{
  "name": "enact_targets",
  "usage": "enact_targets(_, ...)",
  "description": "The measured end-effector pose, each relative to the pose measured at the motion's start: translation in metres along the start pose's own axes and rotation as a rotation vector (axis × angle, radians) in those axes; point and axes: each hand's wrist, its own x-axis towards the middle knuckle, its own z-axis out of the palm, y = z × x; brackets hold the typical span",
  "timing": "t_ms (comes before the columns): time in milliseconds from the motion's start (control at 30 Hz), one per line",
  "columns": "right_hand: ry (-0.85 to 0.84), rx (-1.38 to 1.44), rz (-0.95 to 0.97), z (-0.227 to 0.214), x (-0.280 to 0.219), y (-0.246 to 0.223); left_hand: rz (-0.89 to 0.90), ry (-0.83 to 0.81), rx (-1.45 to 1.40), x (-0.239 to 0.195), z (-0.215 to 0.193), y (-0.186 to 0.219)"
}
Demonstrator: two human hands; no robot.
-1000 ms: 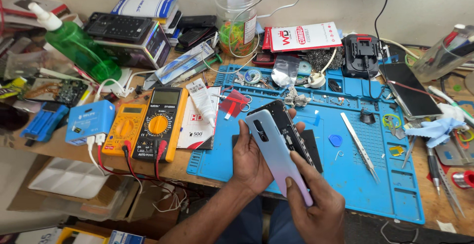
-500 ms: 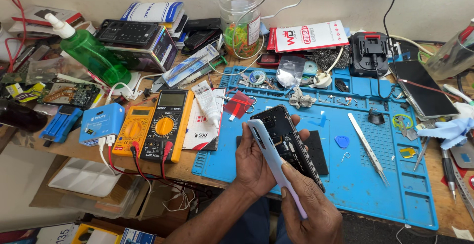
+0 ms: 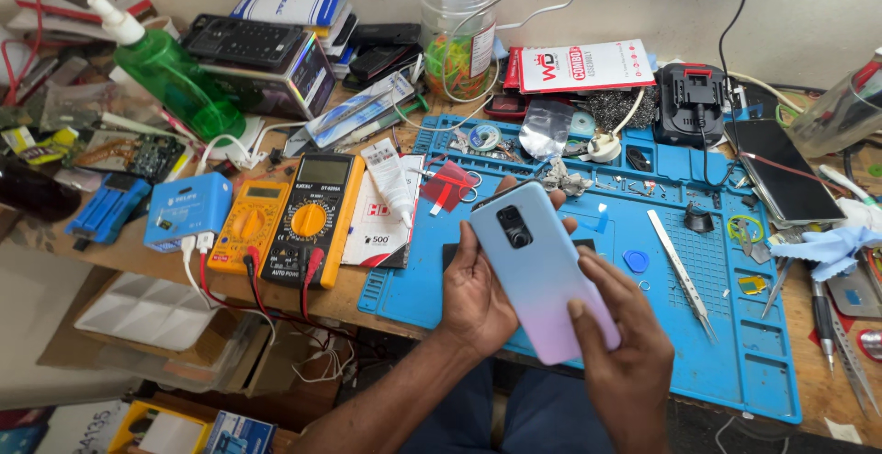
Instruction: The person removes the back cover of a smartphone using a plastic pry tool, then uses a screwdriver to remove screws from the camera module area. The back cover is reattached, and the person continues to adjust the camera module with the screwdriver.
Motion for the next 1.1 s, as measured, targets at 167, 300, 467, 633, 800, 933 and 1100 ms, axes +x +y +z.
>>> enact_targets(167, -0.114, -0.238, -0.133, 0.001, 0.012, 0.004, 0.001, 0.101, 0.079, -0.005, -0.004, 0.003)
enact_targets(300, -0.223, -0.417, -0.266, 0.007, 0.014, 0.002, 0.052, 0.171, 0.003, -0.008, -0.009, 0.002)
enact_targets(467, -0.228, -0.43, -0.261, 0.012, 0.012, -0.001, 0.056, 0.116, 0.003, -0.009, -0.01, 0.003)
enact_targets(633, -0.233, -0.265, -0.164, 0.002, 0.014, 0.0, 0.068, 0.134, 0.021, -0.007, -0.007, 0.004)
enact_targets(800, -0.276, -0.023, -0.007, -0.004, 0.018, 0.01, 0.075, 0.132, 0.049, -0.004, -0.008, 0.004)
enact_targets(933, -0.292, 0.064, 0.079, -0.003, 0.021, 0.019, 0.085, 0.076, 0.053, -0.004, -0.012, 0.003)
enact_targets(1100, -0.316, 0.145, 0.074, -0.003, 0.024, 0.026, 0.091, 0.227, 0.061, -0.003, -0.015, 0.003)
